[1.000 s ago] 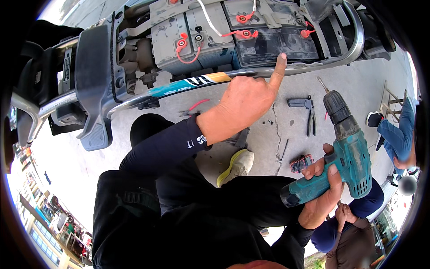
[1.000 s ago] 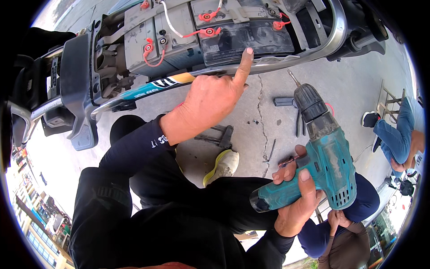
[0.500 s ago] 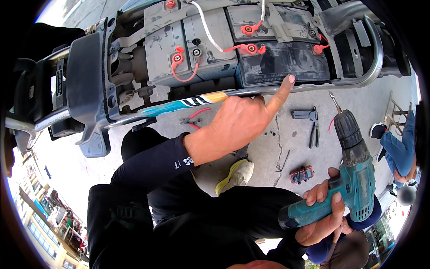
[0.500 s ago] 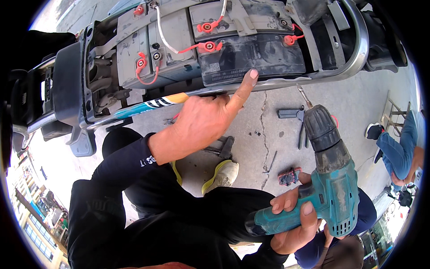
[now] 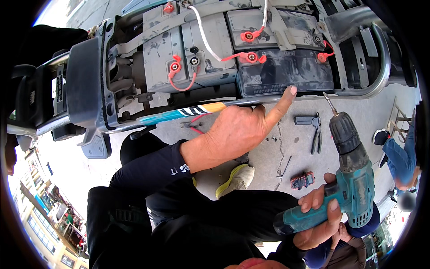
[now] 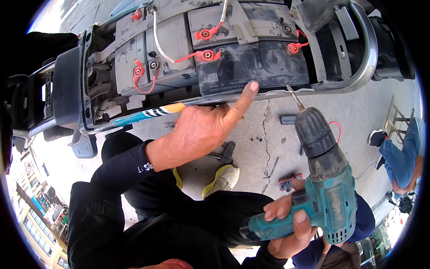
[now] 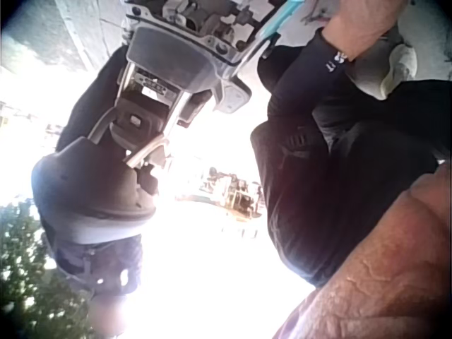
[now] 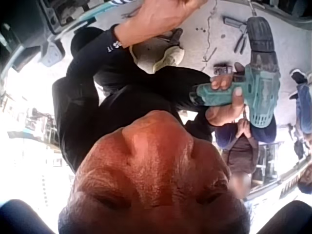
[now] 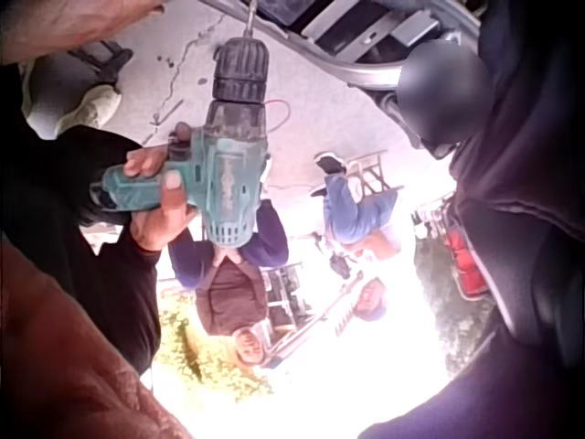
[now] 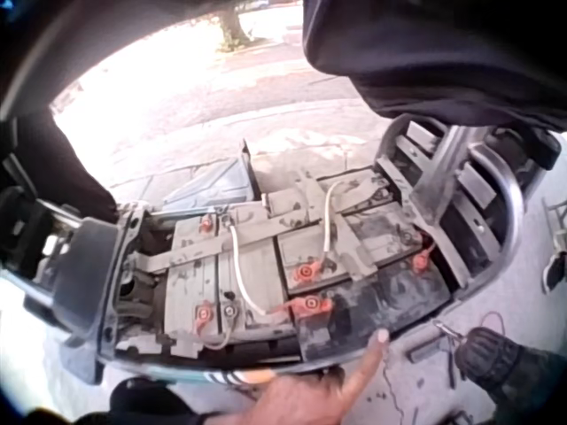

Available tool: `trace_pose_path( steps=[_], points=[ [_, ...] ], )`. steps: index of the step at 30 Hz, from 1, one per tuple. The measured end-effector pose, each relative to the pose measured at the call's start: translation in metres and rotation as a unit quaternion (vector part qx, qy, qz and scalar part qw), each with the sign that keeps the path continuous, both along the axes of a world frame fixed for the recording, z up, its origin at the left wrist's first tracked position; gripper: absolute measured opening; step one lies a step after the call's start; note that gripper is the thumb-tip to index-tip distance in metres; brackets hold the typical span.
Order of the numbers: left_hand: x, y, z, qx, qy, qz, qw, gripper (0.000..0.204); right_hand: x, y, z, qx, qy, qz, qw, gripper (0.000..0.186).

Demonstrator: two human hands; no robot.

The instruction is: The person uses a cordless drill to remove and install screws on a scooter's battery compartment. They handle the battery, connect wires, and use a multimeter to test the electrical connections. The person also uses pliers and a screwdriver to adjust components within the compartment.

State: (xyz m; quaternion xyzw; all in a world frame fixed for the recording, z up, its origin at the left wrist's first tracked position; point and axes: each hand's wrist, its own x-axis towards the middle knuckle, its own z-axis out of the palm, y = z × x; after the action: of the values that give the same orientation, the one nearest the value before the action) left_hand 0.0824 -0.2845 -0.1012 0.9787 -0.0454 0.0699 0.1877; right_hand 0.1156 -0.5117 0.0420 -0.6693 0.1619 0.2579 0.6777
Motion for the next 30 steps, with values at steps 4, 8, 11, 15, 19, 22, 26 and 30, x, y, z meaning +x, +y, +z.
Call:
trace_pose_path(
  steps=[4,8,11,15,19,22,26,30],
  points=[
    [0.000,0.003,0.000,-0.011,-0.008,-0.007,1.000,0.095,-0.003,-0.001,-0.006,0.022,-0.017,-0.046,0.999,0.063],
    [0.000,0.003,0.007,-0.016,-0.016,-0.005,1.000,0.093,-0.007,0.005,-0.006,0.043,-0.036,-0.054,0.997,0.062],
    [0.001,0.003,0.008,-0.039,-0.013,0.001,0.999,0.090,-0.005,0.018,0.000,0.027,-0.058,-0.021,0.998,0.062],
    [-0.002,0.004,0.013,-0.081,0.042,-0.001,0.996,0.085,-0.009,0.031,-0.004,0.019,-0.081,0.010,0.996,0.053],
    [-0.001,0.016,0.036,-0.132,-0.009,0.019,0.991,0.051,0.005,0.048,0.012,-0.008,-0.137,0.119,0.983,0.045],
    [0.002,0.034,0.058,-0.196,-0.138,0.107,0.965,0.019,0.034,0.064,0.030,-0.074,-0.137,0.218,0.964,0.035],
    [0.011,0.076,0.050,-0.310,-0.108,0.120,0.937,0.039,0.067,0.112,0.058,-0.130,-0.125,0.349,0.920,0.033],
    [0.014,0.085,0.053,-0.448,0.037,0.077,0.890,0.053,0.085,0.141,0.072,-0.185,-0.098,0.415,0.886,0.037]
  ],
)
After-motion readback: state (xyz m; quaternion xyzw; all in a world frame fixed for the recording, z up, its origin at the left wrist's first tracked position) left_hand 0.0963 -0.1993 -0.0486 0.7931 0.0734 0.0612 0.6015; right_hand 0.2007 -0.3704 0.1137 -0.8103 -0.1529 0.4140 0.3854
